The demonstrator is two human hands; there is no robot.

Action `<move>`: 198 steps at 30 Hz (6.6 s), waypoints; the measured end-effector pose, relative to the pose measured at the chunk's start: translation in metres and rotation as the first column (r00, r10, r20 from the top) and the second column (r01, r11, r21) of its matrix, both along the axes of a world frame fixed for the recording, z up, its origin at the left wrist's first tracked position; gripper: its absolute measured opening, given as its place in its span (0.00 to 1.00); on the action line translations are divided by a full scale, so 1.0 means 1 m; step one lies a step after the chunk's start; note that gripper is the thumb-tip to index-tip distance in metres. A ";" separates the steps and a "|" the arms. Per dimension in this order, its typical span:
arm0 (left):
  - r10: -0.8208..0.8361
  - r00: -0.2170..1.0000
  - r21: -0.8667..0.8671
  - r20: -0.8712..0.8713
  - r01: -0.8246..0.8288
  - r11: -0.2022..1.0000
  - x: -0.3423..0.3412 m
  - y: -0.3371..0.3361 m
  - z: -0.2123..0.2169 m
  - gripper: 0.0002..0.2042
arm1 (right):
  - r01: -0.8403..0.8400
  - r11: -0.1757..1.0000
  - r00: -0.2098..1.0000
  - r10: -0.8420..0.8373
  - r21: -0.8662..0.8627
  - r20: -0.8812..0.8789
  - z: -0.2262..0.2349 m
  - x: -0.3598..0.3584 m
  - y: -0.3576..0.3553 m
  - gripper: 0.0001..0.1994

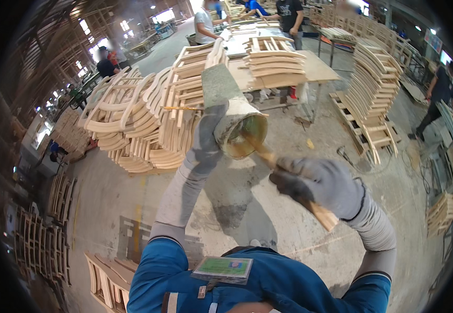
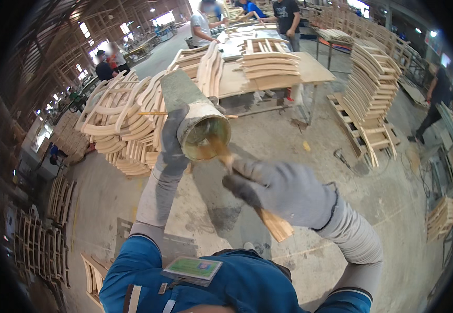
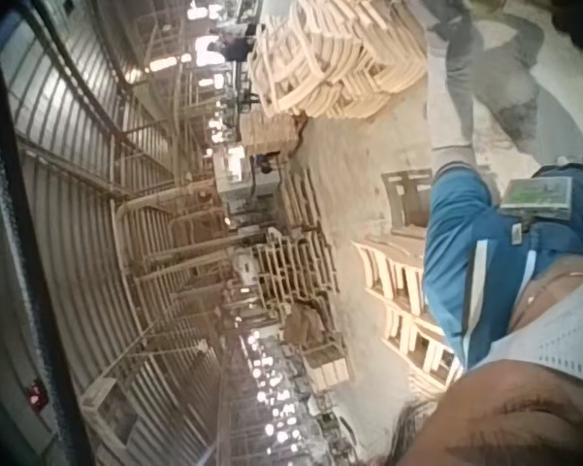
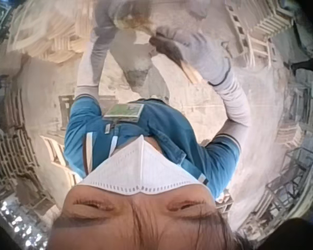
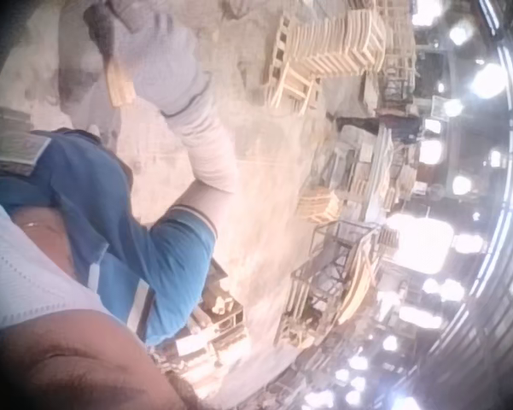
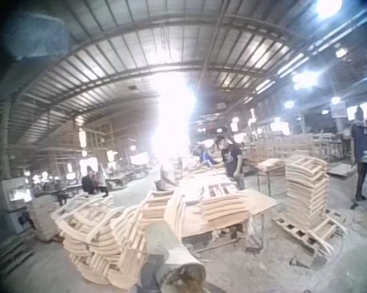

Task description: The person applies a yellowish finish to wooden chair frames using a brush. They dip the brush into a container, apply the finish to the chair slats and legs, then return to a workbench to mix more finish by pouring liquids and using a handheld mixer.

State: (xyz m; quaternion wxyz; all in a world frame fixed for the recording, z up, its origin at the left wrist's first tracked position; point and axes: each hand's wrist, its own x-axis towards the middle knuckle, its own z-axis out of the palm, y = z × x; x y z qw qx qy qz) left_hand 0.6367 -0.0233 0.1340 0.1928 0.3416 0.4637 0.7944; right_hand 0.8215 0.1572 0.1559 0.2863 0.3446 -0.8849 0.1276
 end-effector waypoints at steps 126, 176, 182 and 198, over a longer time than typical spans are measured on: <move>0.456 0.783 0.289 0.423 -0.593 0.752 -0.882 -0.254 -0.118 0.24 | 0.192 0.234 0.875 0.400 -0.953 0.274 -0.096 -1.024 -0.193 0.09; 0.986 0.164 -0.083 0.011 -0.983 0.164 -0.945 -0.266 -0.163 0.28 | 0.303 0.561 0.462 0.621 -0.771 0.633 -0.164 -1.401 -0.144 0.12; 0.935 0.095 0.075 0.343 -0.994 0.074 -0.923 -0.281 -0.182 0.27 | 0.320 0.620 0.400 0.597 -0.717 0.695 -0.181 -1.420 -0.161 0.09; 0.839 0.053 0.096 0.541 -0.995 0.001 -0.919 -0.267 -0.162 0.36 | -0.026 0.889 0.813 0.285 -0.457 0.508 -0.172 -1.398 -0.166 0.09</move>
